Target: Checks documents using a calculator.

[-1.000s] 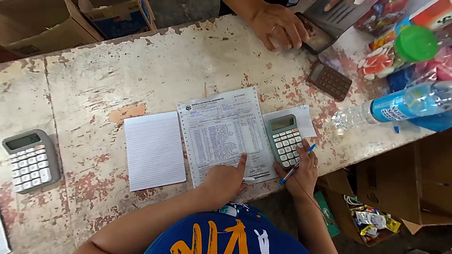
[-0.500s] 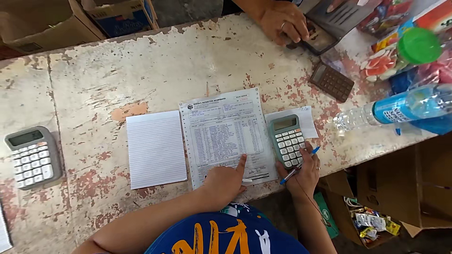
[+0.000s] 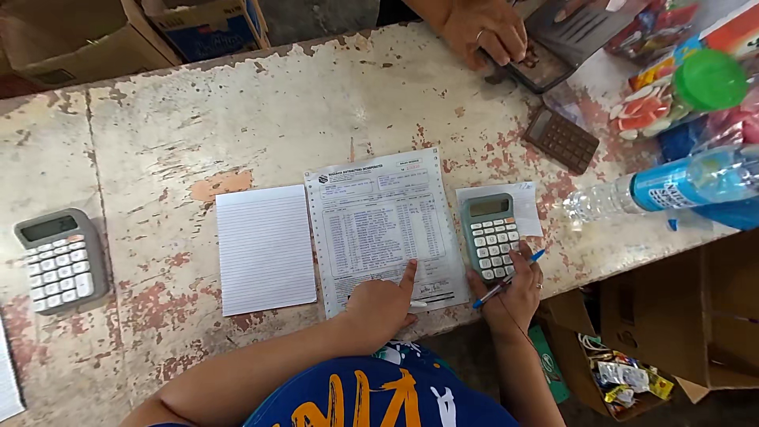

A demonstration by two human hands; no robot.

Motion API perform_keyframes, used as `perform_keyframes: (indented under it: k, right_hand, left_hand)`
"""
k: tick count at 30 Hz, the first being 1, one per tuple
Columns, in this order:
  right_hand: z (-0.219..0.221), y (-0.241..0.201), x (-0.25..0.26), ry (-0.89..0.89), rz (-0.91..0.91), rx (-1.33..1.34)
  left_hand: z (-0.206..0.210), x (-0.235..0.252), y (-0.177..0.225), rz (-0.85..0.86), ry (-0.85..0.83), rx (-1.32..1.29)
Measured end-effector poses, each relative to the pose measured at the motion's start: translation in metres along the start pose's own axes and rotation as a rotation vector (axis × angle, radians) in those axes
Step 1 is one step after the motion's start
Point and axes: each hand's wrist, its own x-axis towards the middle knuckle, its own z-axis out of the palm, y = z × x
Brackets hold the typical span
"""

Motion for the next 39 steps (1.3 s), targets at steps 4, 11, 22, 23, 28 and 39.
perform_keyframes:
  k: [4,11,22,23,28,39]
  right_hand:
    - [0.000,-0.001,0.000,0.015,0.009,-0.008]
    - [0.000,-0.003,0.000,0.026,0.025,-0.022]
    - [-0.003,-0.002,0.002,-0.034,-0.033,-0.067]
    - [-0.004,-0.006,0.003,-0.069,-0.011,-0.085]
    - [-0.004,-0.022,0.002,-0.066,0.054,-0.022]
    - [0.009,-0.034,-0.006,-0.053,-0.004,-0.032]
  left_hand:
    - [0.001,0.000,0.000,0.000,0.002,0.005]
    - [0.000,0.001,0.000,-0.006,-0.005,0.005]
    - [0.000,0.001,0.001,-0.007,-0.012,0.013]
    - [-0.001,0.001,0.001,-0.007,-0.017,0.013]
    - [-0.001,0.000,-0.001,0.012,-0.010,0.004]
    - [-0.001,0.000,-0.003,0.027,-0.007,-0.001]
